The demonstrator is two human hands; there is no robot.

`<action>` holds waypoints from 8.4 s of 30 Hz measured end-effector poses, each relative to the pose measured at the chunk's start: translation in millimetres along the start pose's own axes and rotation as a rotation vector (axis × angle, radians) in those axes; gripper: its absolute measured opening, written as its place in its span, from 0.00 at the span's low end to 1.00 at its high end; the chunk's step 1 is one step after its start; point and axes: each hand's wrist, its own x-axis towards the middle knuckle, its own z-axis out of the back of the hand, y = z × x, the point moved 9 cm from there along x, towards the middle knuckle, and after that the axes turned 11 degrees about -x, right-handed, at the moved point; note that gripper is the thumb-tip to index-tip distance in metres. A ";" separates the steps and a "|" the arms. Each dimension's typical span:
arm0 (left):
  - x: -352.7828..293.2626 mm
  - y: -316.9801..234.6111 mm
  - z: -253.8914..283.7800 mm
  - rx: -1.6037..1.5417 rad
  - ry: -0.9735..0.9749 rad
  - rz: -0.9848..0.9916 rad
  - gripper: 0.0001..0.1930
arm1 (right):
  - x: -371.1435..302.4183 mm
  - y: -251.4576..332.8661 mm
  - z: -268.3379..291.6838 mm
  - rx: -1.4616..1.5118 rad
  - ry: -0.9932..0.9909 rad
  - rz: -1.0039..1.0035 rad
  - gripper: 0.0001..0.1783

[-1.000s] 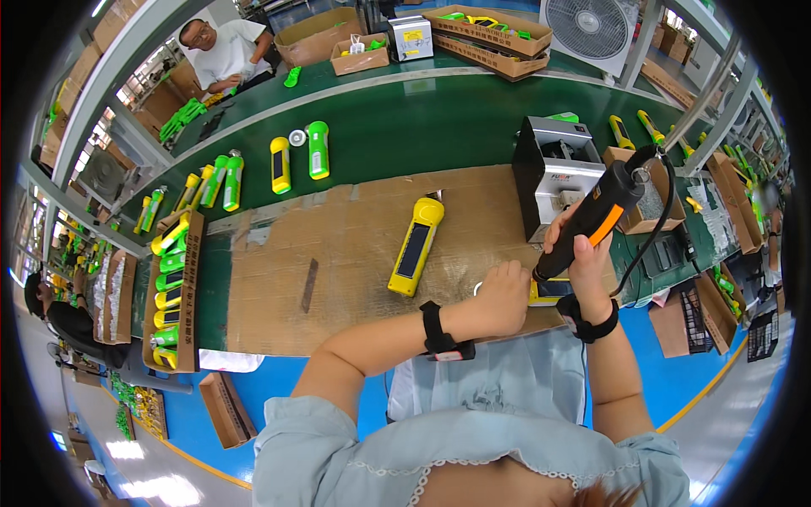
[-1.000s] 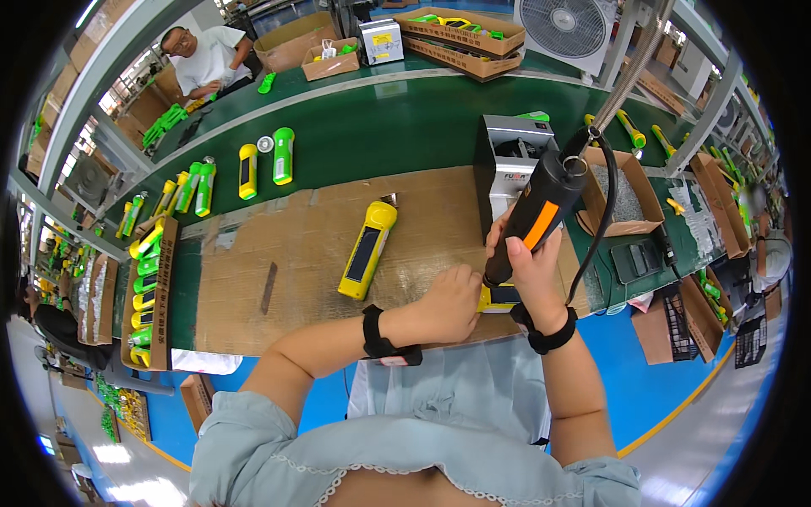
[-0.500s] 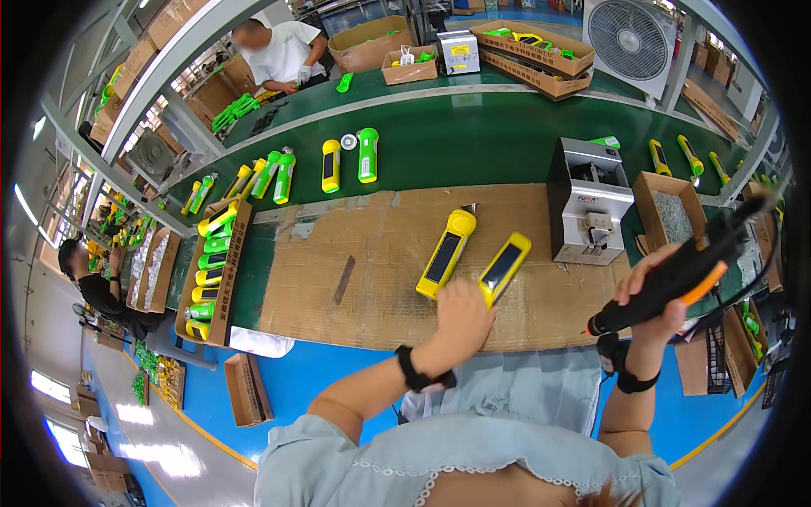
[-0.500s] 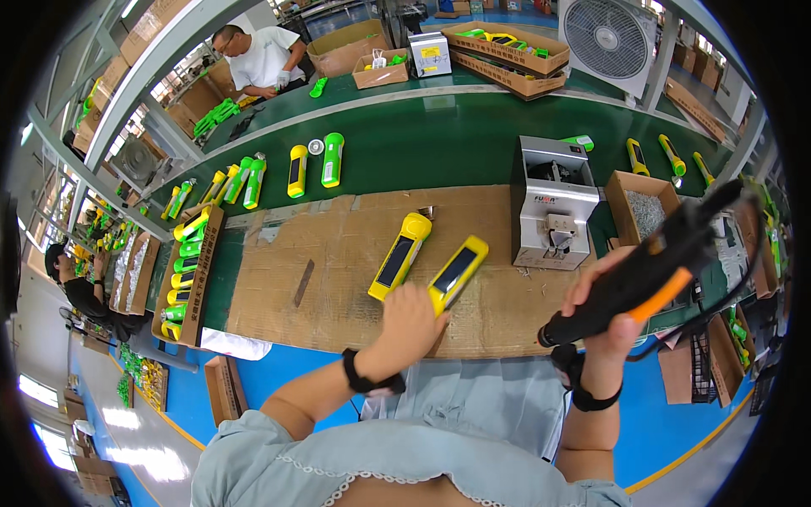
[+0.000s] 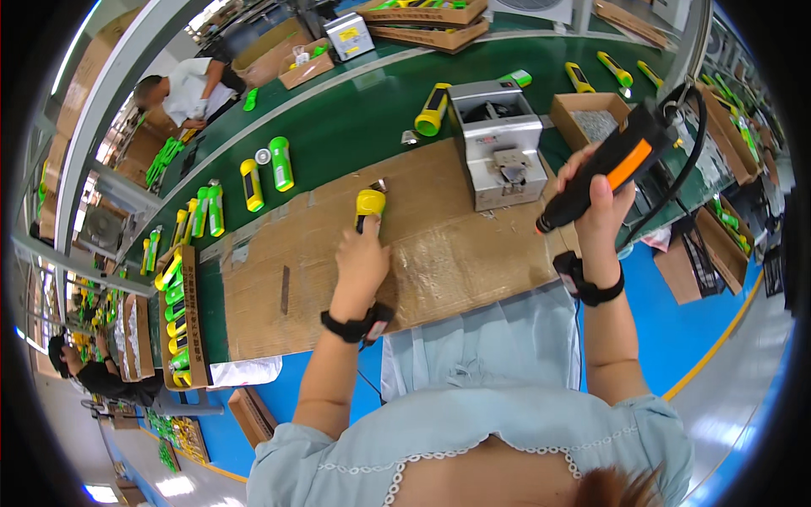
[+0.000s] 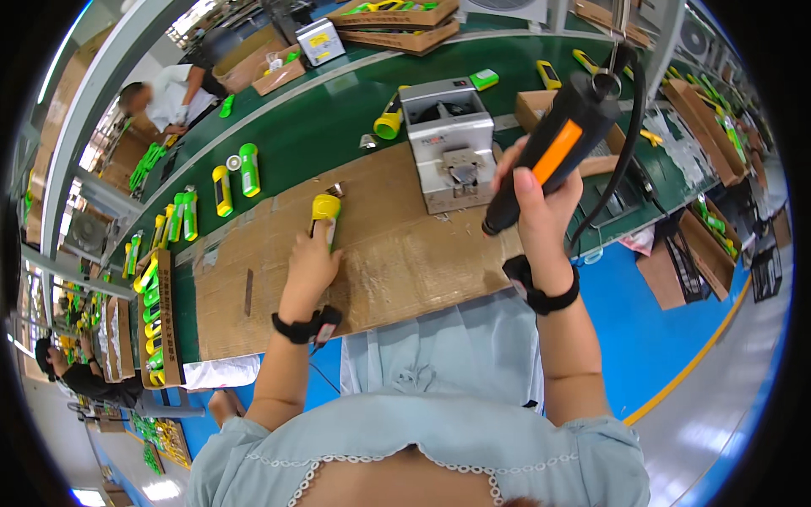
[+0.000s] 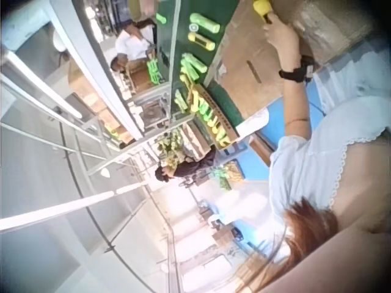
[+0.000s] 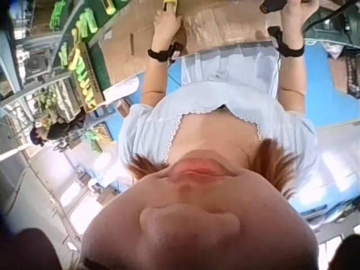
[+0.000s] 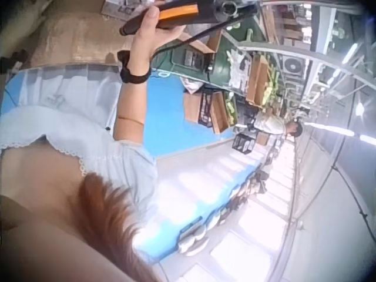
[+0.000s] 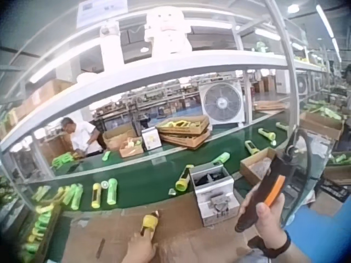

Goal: Assembling components of handheld flashlights using an electric screwdriver on a factory assembly line.

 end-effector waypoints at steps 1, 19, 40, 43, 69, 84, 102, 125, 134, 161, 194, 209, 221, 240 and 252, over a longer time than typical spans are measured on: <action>-10.7 2.5 -7.5 0.010 0.077 -0.066 0.24 | 6.1 3.0 3.9 0.000 -0.037 0.050 0.25; -68.8 -110.4 10.1 -0.381 -0.052 -0.578 0.24 | 67.4 -40.6 -52.3 -0.184 0.063 0.052 0.15; -66.7 -117.2 -22.4 -0.136 -0.192 -0.455 0.25 | -11.4 -9.7 -47.9 -0.137 0.200 -0.093 0.30; -68.5 -118.3 -20.5 -0.124 -0.213 -0.452 0.25 | -25.8 -13.7 -47.7 -0.122 0.194 -0.113 0.30; -59.7 -117.5 -25.8 -0.150 -0.183 -0.451 0.26 | -41.7 -51.8 -59.4 -0.038 0.191 -0.139 0.16; -62.9 -115.7 -26.3 -0.139 -0.167 -0.440 0.26 | 34.7 9.4 -33.4 -0.047 -0.007 0.230 0.21; -70.1 -112.2 -31.1 -0.094 -0.184 -0.404 0.27 | 28.1 -29.9 -61.2 -0.141 0.165 -0.043 0.23; -67.3 -114.7 -25.4 -0.145 -0.181 -0.417 0.27 | -15.2 -53.5 -70.6 -0.042 0.232 -0.055 0.14; -57.2 -113.5 -26.8 -0.191 -0.102 -0.430 0.25 | -23.0 -71.2 -75.1 0.046 0.291 -0.118 0.17; -60.8 -61.6 2.9 -0.429 -0.061 -0.372 0.26 | 61.2 -42.9 -47.5 -0.162 0.012 0.043 0.14; -59.8 -56.0 -2.1 -0.438 -0.144 -0.277 0.24 | -14.3 -26.4 -84.7 0.163 0.135 -0.154 0.27; -62.7 -54.6 -1.7 -0.487 -0.196 -0.303 0.22 | -68.2 -20.7 -139.0 0.280 0.236 -0.102 0.32; -62.5 -53.9 -4.3 -0.510 -0.184 -0.316 0.22 | -81.2 -38.9 -155.2 0.261 0.333 -0.148 0.28; -65.5 -62.8 -11.4 -0.436 -0.089 -0.389 0.24 | -75.2 -38.4 -151.1 0.227 0.367 -0.164 0.28; -71.3 -67.0 -11.6 -0.443 0.064 -0.408 0.28 | 48.8 13.8 -62.0 -0.043 0.018 0.206 0.15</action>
